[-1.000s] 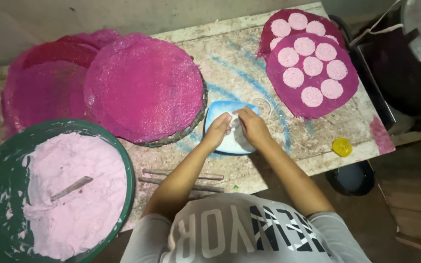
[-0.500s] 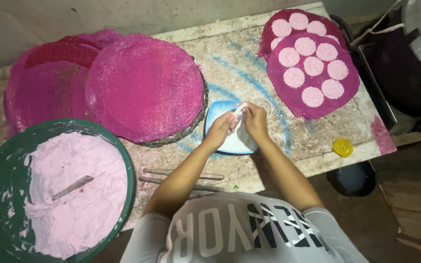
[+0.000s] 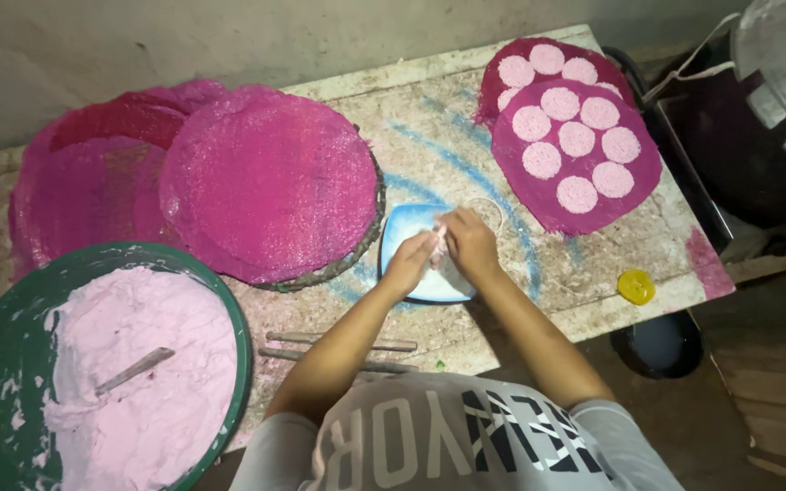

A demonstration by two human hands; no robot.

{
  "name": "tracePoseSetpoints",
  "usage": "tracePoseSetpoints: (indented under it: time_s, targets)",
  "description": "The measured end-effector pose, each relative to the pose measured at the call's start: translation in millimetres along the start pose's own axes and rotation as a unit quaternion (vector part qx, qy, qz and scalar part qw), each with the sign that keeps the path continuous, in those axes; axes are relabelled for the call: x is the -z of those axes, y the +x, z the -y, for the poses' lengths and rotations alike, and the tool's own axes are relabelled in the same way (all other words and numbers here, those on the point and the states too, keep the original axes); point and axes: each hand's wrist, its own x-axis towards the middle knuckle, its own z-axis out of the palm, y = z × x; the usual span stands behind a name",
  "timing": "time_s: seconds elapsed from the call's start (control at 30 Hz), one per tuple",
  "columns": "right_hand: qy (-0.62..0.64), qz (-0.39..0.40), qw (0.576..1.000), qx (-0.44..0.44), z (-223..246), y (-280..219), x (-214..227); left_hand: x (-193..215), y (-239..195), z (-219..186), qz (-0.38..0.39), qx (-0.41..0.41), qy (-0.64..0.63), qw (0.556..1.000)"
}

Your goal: The person scoops pink dough from a green basin and presses it into a handheld metal mold. They then release the shaped dough onto a pink mat, repeating the process to form multiple round pieces.

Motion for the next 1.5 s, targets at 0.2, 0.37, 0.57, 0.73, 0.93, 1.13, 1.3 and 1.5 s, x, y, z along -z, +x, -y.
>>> tracePoseSetpoints:
  time_s: [0.2,0.37,0.57,0.73,0.93,1.13,1.3,1.5]
  targets:
    - [0.018,-0.022,0.999,-0.016,-28.4,-8.4,15.2,-2.9,-13.8,-37.6,-0.091,-0.020,0.361,0.928]
    - [0.005,0.022,0.996,-0.083,-27.5,-5.1,15.4,-2.0,-8.3,-32.9,-0.102,-0.067,0.447,0.886]
    - [-0.036,0.003,0.998,0.051,-5.6,-14.7,15.5,-15.1,12.2,24.1,-0.036,0.059,0.082,0.994]
    - [0.152,-0.017,0.983,-0.103,-43.4,-7.0,-4.1,-20.0,2.5,7.8,0.031,-0.096,-0.017,0.995]
    - [0.441,0.086,0.768,-0.456,-69.1,-11.3,-46.9,-29.2,-35.6,-62.5,-0.030,-0.179,0.352,0.918]
    - [-0.209,0.170,0.956,-0.113,-50.7,-0.9,-16.6,10.8,-91.9,-109.6,-0.130,-0.125,0.442,0.879]
    - [0.104,0.078,0.990,0.061,-40.5,68.5,-77.7,30.0,-161.6,-115.5,-0.223,-0.162,0.620,0.735]
    - [0.068,0.223,0.934,-0.270,-28.7,148.6,-184.1,34.9,-220.5,-109.5,-0.274,-0.075,0.587,0.758]
